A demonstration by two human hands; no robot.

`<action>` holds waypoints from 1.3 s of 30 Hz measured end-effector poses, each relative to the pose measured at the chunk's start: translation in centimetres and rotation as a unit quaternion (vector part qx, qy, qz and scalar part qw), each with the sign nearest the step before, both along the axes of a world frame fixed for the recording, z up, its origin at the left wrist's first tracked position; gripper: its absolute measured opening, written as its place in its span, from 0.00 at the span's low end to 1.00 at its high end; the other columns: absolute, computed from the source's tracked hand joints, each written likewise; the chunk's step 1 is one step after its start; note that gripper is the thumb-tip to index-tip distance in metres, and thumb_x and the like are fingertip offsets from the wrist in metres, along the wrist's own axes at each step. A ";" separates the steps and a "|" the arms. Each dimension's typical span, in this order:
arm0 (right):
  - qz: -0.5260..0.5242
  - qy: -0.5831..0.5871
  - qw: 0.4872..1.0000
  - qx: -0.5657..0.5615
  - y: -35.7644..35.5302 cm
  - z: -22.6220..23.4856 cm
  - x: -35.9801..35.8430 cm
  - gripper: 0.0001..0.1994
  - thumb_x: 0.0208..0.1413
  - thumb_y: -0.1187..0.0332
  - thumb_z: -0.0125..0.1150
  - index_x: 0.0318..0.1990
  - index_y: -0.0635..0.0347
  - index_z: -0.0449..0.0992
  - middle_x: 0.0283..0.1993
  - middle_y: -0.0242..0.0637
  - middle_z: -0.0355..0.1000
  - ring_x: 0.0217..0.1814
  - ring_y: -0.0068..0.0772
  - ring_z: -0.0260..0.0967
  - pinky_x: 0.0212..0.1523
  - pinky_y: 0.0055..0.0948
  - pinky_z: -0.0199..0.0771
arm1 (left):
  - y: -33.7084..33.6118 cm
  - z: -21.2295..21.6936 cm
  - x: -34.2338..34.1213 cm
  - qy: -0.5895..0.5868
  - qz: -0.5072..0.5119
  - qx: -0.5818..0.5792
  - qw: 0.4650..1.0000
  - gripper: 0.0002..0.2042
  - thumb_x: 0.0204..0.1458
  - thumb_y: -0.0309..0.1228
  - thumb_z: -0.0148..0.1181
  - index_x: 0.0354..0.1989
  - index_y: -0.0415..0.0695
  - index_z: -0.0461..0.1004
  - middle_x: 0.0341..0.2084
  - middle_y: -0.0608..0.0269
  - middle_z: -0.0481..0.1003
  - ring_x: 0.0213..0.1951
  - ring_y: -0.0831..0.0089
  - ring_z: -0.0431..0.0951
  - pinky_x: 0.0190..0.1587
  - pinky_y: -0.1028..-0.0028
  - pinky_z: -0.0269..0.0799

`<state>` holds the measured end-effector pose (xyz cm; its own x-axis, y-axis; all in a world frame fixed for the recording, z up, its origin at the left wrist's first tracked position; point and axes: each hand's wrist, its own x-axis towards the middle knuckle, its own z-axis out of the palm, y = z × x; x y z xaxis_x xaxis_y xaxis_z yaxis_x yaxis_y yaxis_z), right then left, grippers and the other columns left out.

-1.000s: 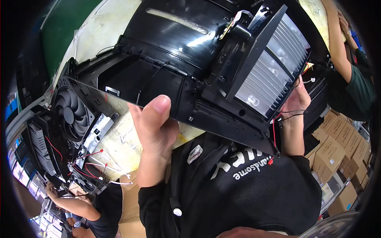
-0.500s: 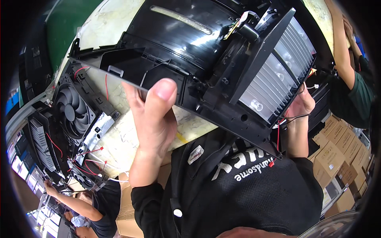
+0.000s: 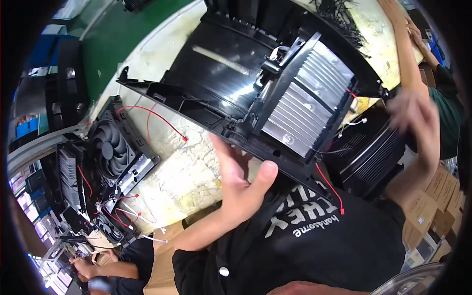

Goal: Assembling cooling fan units into plastic housings and managing wiring using cable ties.

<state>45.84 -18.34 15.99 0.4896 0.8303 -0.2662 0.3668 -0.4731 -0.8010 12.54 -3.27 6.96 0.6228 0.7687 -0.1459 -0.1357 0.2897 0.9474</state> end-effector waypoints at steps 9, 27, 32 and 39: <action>0.021 0.051 0.979 0.197 14.0 -8.4 -1.5 0.20 0.63 0.56 0.52 0.54 0.63 0.74 0.46 0.37 0.77 0.45 0.24 0.73 0.53 0.25 0.71 | -1.2 -2.5 3.1 -0.034 0.072 -0.026 0.996 0.41 0.67 0.45 0.42 0.71 0.40 0.20 0.72 0.48 0.36 0.72 0.61 0.40 0.71 0.67 0.36; 0.202 0.539 0.779 0.250 37.5 0.0 -11.8 0.17 0.56 0.53 0.57 0.38 0.59 0.77 0.33 0.38 0.77 0.32 0.36 0.74 0.38 0.36 0.76 | 27.9 14.0 -3.9 0.073 0.054 -0.071 0.993 0.16 0.59 0.41 0.57 0.43 0.39 0.75 0.35 0.57 0.80 0.35 0.63 0.81 0.41 0.66 0.81; 0.149 0.526 0.809 0.215 49.9 -4.3 -13.4 0.10 0.45 0.60 0.63 0.31 0.56 0.77 0.30 0.33 0.77 0.29 0.31 0.74 0.36 0.33 0.78 | 39.0 12.8 -3.1 0.271 0.126 -0.084 0.950 0.19 0.55 0.46 0.62 0.41 0.41 0.77 0.35 0.57 0.80 0.37 0.59 0.79 0.45 0.62 0.77; 0.143 0.556 0.805 0.149 60.8 -9.4 -14.6 0.07 0.44 0.63 0.60 0.26 0.54 0.72 0.25 0.33 0.73 0.26 0.31 0.70 0.27 0.34 0.74 | 48.4 7.5 -5.2 0.234 0.092 -0.086 0.964 0.17 0.52 0.42 0.65 0.41 0.40 0.77 0.39 0.55 0.80 0.39 0.61 0.79 0.48 0.62 0.76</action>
<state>31.21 42.46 6.58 -0.1364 0.9750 -0.1756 -0.5953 -0.2223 -0.7721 7.32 45.11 14.42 0.3132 0.7987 -0.5139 0.2314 0.4606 0.8569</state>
